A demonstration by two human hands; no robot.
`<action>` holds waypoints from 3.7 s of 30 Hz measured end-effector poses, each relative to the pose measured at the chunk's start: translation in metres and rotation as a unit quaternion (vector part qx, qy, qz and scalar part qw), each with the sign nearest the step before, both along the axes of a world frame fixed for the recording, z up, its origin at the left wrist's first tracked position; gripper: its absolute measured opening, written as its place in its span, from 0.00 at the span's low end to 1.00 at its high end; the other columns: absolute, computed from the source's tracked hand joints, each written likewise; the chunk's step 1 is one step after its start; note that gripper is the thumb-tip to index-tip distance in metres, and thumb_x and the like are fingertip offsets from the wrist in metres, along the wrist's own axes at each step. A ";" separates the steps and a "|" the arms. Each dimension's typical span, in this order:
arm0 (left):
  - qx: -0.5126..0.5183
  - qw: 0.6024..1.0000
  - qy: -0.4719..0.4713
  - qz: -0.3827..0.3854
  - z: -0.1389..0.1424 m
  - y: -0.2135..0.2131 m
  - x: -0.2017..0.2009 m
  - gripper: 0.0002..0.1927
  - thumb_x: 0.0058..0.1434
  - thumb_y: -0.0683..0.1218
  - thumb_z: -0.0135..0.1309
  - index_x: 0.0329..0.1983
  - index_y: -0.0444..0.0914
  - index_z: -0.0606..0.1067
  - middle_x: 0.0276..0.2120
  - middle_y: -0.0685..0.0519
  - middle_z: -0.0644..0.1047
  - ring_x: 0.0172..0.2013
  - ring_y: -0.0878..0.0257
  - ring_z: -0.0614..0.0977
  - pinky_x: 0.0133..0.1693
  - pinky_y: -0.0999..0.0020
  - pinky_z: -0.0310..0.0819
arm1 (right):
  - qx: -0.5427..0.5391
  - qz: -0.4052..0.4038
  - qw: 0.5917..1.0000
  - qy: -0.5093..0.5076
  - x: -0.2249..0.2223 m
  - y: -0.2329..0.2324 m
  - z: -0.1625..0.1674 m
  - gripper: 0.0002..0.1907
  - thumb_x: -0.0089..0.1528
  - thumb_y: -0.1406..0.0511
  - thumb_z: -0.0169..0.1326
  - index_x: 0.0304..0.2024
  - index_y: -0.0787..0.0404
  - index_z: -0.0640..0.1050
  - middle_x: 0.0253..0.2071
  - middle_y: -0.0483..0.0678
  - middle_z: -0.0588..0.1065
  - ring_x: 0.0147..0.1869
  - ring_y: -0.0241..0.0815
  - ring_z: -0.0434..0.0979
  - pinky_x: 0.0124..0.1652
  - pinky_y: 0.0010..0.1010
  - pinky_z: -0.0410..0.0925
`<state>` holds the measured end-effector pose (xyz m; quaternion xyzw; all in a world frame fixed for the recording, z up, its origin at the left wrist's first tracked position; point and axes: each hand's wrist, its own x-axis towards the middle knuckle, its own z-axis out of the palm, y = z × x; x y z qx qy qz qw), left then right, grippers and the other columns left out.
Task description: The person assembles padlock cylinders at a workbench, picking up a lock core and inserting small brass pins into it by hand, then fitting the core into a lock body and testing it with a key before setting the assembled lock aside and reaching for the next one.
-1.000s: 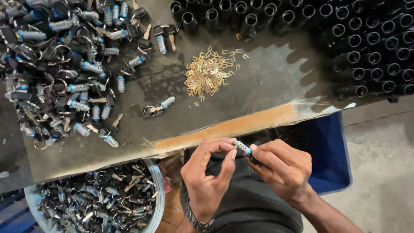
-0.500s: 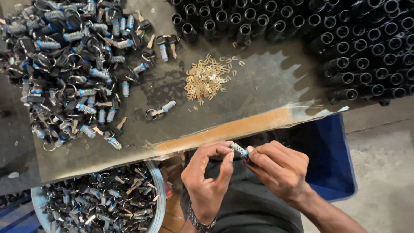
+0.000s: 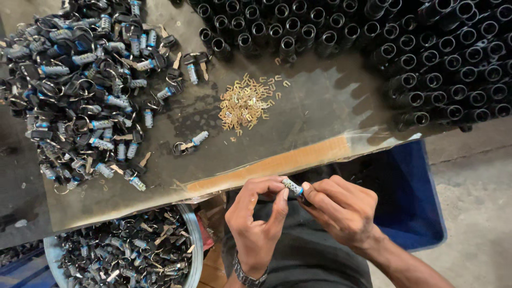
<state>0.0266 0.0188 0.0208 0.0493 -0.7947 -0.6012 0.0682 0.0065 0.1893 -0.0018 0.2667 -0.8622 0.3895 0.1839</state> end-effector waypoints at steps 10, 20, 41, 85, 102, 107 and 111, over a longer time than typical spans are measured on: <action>0.371 0.905 -0.196 -0.073 -0.008 -0.011 -0.006 0.09 0.61 0.38 0.57 0.43 0.31 0.78 0.40 0.51 0.78 0.40 0.65 0.79 0.46 0.70 0.73 | -0.074 0.056 0.995 0.029 -0.009 0.008 0.006 0.14 0.53 0.72 0.68 0.40 0.69 0.79 0.34 0.52 0.78 0.30 0.43 0.80 0.29 0.28 0.71; 0.367 0.929 -0.004 -0.052 -0.008 -0.036 -0.015 0.05 0.62 0.37 0.54 0.42 0.32 0.75 0.41 0.51 0.74 0.41 0.57 0.84 0.63 0.60 0.73 | 0.099 -0.144 0.983 0.057 -0.095 0.020 0.030 0.18 0.62 0.62 0.63 0.52 0.61 0.76 0.51 0.52 0.74 0.56 0.55 0.73 0.56 0.46 0.66; 0.486 0.870 -0.078 -0.006 -0.071 -0.066 0.001 0.11 0.64 0.38 0.53 0.49 0.31 0.73 0.27 0.52 0.73 0.24 0.70 0.71 0.24 0.74 0.64 | 0.042 -0.211 0.976 0.023 -0.150 0.016 0.033 0.17 0.55 0.67 0.69 0.44 0.55 0.78 0.55 0.47 0.70 0.61 0.49 0.69 0.57 0.39 0.64; 0.593 0.704 -0.313 -0.235 -0.044 -0.045 0.030 0.20 0.72 0.56 0.48 0.40 0.34 0.71 0.24 0.57 0.69 0.21 0.70 0.71 0.23 0.75 0.64 | -0.544 -0.031 0.760 -0.353 0.023 -0.034 -0.040 0.20 0.68 0.54 0.57 0.39 0.58 0.64 0.21 0.51 0.69 0.19 0.34 0.65 0.21 0.21 0.57; 0.322 0.897 -0.231 -0.197 -0.049 -0.026 0.028 0.21 0.75 0.53 0.43 0.30 0.35 0.71 0.19 0.60 0.66 0.21 0.73 0.64 0.24 0.75 0.58 | -0.486 -0.101 0.775 -0.390 0.020 -0.038 -0.033 0.16 0.70 0.57 0.47 0.32 0.57 0.62 0.26 0.38 0.56 0.26 0.30 0.54 0.24 0.25 0.50; 0.165 0.957 -0.170 -0.166 -0.036 -0.024 0.025 0.18 0.74 0.50 0.45 0.30 0.35 0.71 0.18 0.52 0.69 0.19 0.61 0.72 0.25 0.67 0.66 | -0.404 -0.131 0.828 -0.367 0.023 -0.037 -0.030 0.13 0.70 0.59 0.47 0.35 0.58 0.64 0.26 0.41 0.62 0.28 0.28 0.56 0.26 0.23 0.49; 0.039 0.978 -0.117 -0.170 -0.029 -0.024 0.024 0.13 0.71 0.47 0.49 0.32 0.36 0.71 0.21 0.47 0.73 0.23 0.49 0.77 0.26 0.59 0.67 | -0.352 -0.144 0.850 -0.365 0.025 -0.030 -0.029 0.12 0.70 0.60 0.48 0.35 0.59 0.65 0.25 0.40 0.61 0.27 0.25 0.51 0.27 0.21 0.47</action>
